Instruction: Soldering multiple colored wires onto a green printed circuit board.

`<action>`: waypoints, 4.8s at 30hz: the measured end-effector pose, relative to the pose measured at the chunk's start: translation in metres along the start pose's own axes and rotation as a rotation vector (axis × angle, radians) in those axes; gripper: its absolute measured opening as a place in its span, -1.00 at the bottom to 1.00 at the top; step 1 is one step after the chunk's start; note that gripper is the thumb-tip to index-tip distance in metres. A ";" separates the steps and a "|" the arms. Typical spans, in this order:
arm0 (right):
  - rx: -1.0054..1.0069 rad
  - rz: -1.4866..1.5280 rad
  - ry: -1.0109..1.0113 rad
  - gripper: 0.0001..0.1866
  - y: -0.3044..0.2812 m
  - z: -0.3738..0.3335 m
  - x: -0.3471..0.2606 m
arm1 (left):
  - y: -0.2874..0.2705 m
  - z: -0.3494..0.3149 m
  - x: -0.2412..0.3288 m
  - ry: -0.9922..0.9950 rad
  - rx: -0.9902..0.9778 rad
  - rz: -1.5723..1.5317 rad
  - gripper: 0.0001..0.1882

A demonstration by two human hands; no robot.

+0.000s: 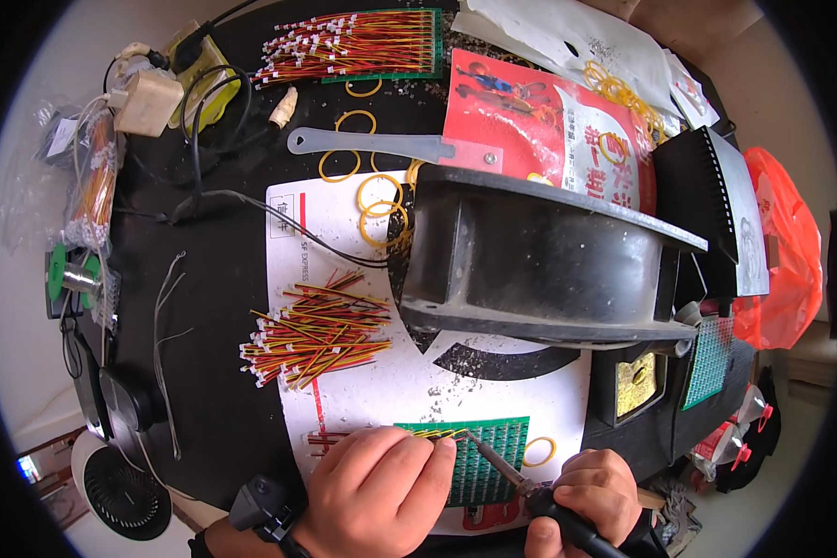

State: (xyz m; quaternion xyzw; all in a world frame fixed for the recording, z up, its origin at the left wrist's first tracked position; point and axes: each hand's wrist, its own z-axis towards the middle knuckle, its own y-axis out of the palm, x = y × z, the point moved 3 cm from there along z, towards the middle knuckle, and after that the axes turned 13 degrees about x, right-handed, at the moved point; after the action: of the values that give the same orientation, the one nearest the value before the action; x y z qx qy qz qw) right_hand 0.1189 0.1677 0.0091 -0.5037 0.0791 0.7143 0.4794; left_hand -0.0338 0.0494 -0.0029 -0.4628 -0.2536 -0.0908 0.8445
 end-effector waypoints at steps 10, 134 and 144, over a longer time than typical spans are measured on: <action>-0.044 -0.024 -0.047 -0.71 -0.007 0.004 -0.004 | 0.002 0.004 0.002 0.058 0.013 -0.007 -0.77; 0.121 0.018 -0.038 -0.69 -0.017 -0.004 -0.013 | -0.021 -0.007 -0.012 -0.795 -0.058 -0.936 -0.92; 0.402 -0.071 0.014 -0.69 -0.010 -0.033 0.001 | -0.019 -0.009 -0.004 -1.081 -0.076 -1.119 -0.81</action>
State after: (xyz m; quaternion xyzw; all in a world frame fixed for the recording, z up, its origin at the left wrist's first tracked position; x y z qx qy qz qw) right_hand 0.1475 0.1539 -0.0034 -0.4051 0.2057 0.6635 0.5945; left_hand -0.0419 0.0315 0.0050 -0.2749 -0.8225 -0.2739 0.4158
